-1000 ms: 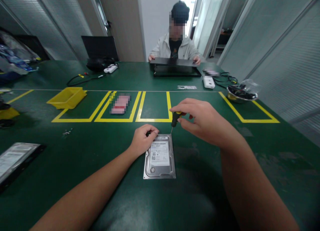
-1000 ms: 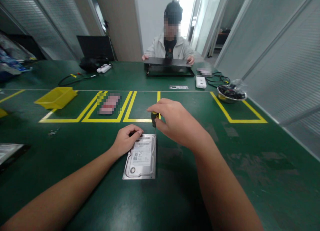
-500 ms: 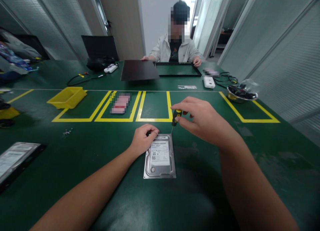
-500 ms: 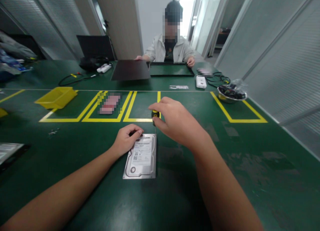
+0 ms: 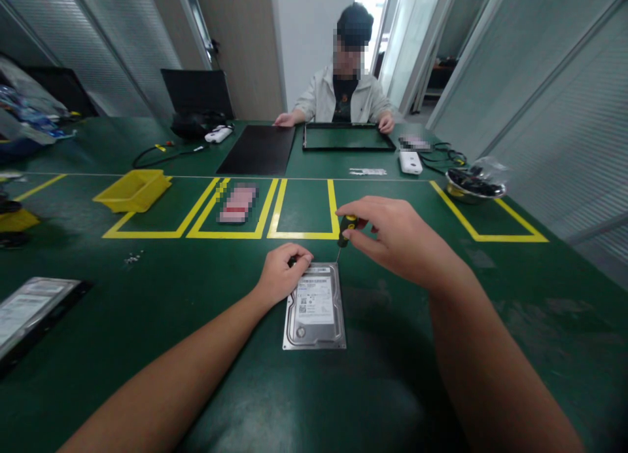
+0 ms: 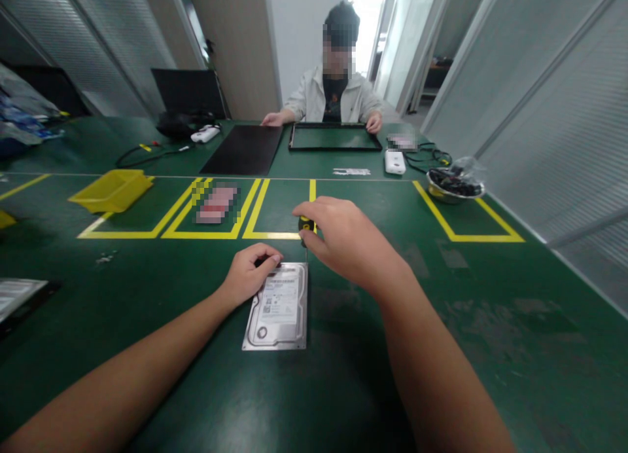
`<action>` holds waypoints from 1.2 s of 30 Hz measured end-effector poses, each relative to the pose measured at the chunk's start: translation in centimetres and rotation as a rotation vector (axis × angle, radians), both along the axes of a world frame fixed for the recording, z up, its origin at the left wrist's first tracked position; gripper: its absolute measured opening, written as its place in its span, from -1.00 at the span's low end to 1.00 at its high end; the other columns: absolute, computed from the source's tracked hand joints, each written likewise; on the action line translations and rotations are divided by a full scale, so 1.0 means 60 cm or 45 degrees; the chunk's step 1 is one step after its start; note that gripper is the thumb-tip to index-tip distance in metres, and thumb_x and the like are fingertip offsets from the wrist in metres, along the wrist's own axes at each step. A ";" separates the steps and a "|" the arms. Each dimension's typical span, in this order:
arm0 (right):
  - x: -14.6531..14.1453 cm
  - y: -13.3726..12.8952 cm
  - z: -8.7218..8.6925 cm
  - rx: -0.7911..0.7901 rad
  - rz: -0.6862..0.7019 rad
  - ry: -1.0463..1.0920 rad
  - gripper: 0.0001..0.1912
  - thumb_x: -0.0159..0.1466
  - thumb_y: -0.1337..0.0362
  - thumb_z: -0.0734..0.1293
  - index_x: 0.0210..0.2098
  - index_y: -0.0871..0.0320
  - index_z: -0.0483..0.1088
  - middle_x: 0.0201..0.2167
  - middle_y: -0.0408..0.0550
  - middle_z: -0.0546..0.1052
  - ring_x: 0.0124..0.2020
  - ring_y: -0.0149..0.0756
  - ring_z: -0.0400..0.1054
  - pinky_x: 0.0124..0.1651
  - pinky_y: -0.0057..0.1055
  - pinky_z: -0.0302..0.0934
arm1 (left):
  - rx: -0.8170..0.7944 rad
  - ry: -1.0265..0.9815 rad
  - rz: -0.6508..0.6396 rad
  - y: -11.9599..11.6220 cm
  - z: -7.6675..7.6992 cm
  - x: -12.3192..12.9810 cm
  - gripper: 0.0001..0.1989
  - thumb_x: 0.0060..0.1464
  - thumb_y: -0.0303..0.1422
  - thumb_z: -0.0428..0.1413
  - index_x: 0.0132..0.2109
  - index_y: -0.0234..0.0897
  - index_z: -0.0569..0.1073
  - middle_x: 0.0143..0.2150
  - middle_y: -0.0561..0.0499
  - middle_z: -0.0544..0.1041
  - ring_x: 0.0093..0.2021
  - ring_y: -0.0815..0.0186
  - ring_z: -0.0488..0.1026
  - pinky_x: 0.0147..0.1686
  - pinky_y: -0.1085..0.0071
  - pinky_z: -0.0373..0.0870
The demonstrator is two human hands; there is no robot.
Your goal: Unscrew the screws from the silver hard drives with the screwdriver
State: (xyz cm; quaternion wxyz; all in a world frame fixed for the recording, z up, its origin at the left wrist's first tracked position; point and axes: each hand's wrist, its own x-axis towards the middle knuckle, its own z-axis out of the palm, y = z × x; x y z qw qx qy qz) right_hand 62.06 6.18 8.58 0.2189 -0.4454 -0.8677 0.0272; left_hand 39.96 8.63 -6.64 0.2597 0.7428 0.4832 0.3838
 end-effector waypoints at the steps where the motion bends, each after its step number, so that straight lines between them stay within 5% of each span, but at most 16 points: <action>1: 0.001 -0.001 0.003 -0.002 0.013 0.000 -0.74 0.26 0.36 0.31 -0.05 0.21 0.48 -0.15 -0.03 0.56 -0.21 -0.29 0.42 -0.09 -0.39 0.21 | 0.003 0.001 -0.001 0.000 0.000 0.000 -0.83 0.16 -0.34 0.10 -0.32 -0.28 0.56 -0.33 0.00 0.59 -0.29 0.28 0.51 -0.26 0.38 0.38; 5: 0.013 -0.023 0.027 0.062 0.003 0.004 -0.76 0.28 0.30 0.31 -0.07 0.16 0.48 -0.18 -0.06 0.56 -0.25 -0.29 0.43 -0.13 -0.38 0.24 | 0.014 0.007 0.003 -0.001 0.002 -0.001 -0.83 0.15 -0.35 0.10 -0.32 -0.28 0.57 -0.34 0.00 0.59 -0.29 0.28 0.50 -0.26 0.38 0.38; 11: 0.021 -0.112 0.071 0.393 -0.138 -0.110 -0.83 0.30 0.29 0.27 -0.13 0.07 0.43 -0.18 -0.04 0.53 -0.24 -0.19 0.42 -0.26 -0.32 0.22 | -0.020 -0.027 0.016 -0.001 0.001 -0.002 -0.83 0.14 -0.34 0.11 -0.32 -0.28 0.57 -0.35 0.00 0.59 -0.31 0.28 0.50 -0.30 0.39 0.37; 17: -0.001 -0.153 0.065 0.393 -0.366 -0.329 -0.93 0.31 0.28 0.23 -0.20 0.05 0.32 -0.17 0.01 0.46 -0.40 -0.26 0.31 -0.48 -0.34 0.01 | 0.007 -0.041 0.004 -0.001 0.001 -0.003 -0.85 0.12 -0.35 0.11 -0.34 -0.29 0.56 -0.37 0.00 0.57 -0.32 0.29 0.48 -0.27 0.37 0.36; 22: -0.008 -0.123 0.010 0.296 -0.461 -0.600 -0.91 0.26 0.38 0.25 -0.36 0.10 0.22 -0.38 -0.02 0.39 -0.55 -0.33 0.17 -0.54 -0.36 -0.13 | 0.007 -0.042 0.004 -0.001 0.001 -0.003 -0.84 0.13 -0.34 0.11 -0.33 -0.28 0.56 -0.36 -0.01 0.57 -0.32 0.28 0.48 -0.28 0.37 0.37; 31: 0.039 -0.125 -0.162 0.135 -0.569 -0.724 -0.89 0.31 0.44 0.18 -0.32 0.18 0.31 -0.34 0.02 0.41 -0.49 -0.28 0.33 -0.48 -0.37 0.00 | 0.018 -0.068 -0.003 0.000 -0.005 -0.004 -0.85 0.13 -0.36 0.11 -0.34 -0.29 0.55 -0.37 0.01 0.57 -0.33 0.30 0.49 -0.29 0.39 0.38; 36: 0.049 -0.122 -0.192 0.017 -0.634 -0.668 -0.89 0.34 0.36 0.19 -0.23 0.22 0.34 -0.34 0.06 0.43 -0.39 -0.19 0.38 -0.39 -0.36 0.08 | 0.003 -0.070 0.003 -0.001 -0.003 -0.004 -0.85 0.13 -0.36 0.11 -0.34 -0.29 0.55 -0.37 0.01 0.56 -0.34 0.31 0.48 -0.30 0.39 0.37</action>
